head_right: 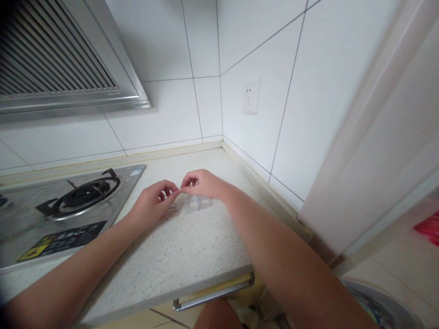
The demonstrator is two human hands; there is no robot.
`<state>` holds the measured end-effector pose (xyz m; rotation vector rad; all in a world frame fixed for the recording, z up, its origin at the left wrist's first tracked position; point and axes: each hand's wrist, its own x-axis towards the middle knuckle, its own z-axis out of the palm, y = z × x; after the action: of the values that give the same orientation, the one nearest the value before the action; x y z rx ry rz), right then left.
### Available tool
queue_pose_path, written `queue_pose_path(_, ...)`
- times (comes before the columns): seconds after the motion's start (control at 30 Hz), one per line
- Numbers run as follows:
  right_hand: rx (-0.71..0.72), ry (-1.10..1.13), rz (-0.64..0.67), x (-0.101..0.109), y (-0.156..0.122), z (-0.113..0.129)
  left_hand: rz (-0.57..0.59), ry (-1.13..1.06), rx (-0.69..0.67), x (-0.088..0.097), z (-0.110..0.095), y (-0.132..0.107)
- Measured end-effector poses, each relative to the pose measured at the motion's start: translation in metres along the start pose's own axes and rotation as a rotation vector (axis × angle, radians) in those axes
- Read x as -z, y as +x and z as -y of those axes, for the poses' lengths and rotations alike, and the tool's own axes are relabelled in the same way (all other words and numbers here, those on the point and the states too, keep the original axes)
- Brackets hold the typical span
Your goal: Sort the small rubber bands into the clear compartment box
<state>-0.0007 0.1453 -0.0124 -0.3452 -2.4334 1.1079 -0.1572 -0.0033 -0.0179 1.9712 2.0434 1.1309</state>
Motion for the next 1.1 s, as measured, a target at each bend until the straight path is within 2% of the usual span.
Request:
queue_pose_path(0.5, 0.021, -0.004, 0.040, -0.0054, -0.0001, 0.0001, 0.011, -0.062, 0.032, 0.0026, -0.0039, -0.0001)
queue_pose_path(1.1, 0.052, 0.051, -0.014, -0.0042, 0.0003, 0.0026, 0.013, -0.058, 0.036, 0.0010, -0.0036, 0.0001)
